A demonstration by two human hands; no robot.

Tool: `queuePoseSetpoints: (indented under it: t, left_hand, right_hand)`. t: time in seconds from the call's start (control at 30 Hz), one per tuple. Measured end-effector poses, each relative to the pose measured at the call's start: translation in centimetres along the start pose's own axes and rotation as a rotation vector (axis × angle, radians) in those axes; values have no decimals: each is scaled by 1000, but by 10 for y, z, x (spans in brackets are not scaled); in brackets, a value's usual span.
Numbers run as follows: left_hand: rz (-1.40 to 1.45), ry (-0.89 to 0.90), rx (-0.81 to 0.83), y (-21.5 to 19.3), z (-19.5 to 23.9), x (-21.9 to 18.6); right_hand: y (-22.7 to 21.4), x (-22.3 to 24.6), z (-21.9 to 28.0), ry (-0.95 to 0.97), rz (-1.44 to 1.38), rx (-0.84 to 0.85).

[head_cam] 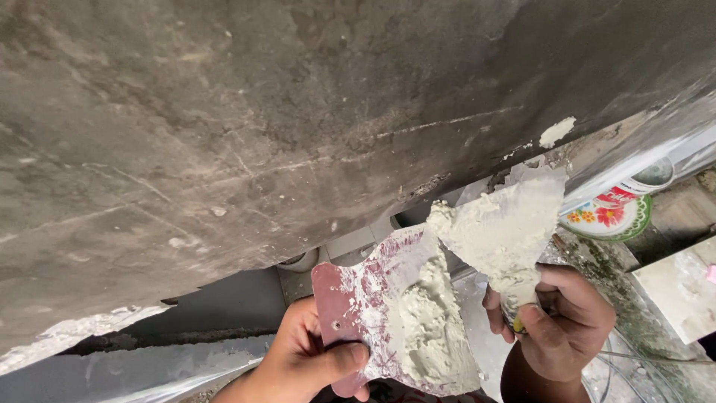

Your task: The person mixes plaster between two putty knives, then applies and spreads the plaster onto the edge of a wall using one of the putty knives.

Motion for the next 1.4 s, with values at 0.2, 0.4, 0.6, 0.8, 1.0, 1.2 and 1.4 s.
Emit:
queuePoseSetpoints:
  t: [0.2, 0.4, 0.6, 0.8, 1.0, 1.2, 1.4]
  left_hand:
    - [41, 14, -39, 5, 11, 0]
    - [-5, 86, -36, 10, 16, -7]
    - [88, 2, -94, 17, 22, -19]
    - [129, 18, -104, 13, 29, -29]
    - [147, 30, -131, -6, 39, -21]
    - [117, 29, -143, -31, 53, -14]
    - [131, 0, -167, -42, 53, -9]
  right_hand:
    - [9, 16, -9, -52, -37, 29]
    - [27, 33, -18, -162, 62, 82]
    - [34, 37, -18, -497, 368, 31]
    - [30, 32, -10, -797, 853, 162]
    - [33, 28, -7, -982, 954, 348]
    - [54, 32, -10, -1027, 1097, 357]
    - [48, 19, -10, -1013, 1157, 339]
Point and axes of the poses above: each hand's wrist, its own z-axis away from the middle knuckle, its own y-axis out of the palm, x = y × z, the point moved 9 cm from there along -z, towards the middle knuckle, and after that the axes turned 10 degrees about -y, right-handed, at the moved point
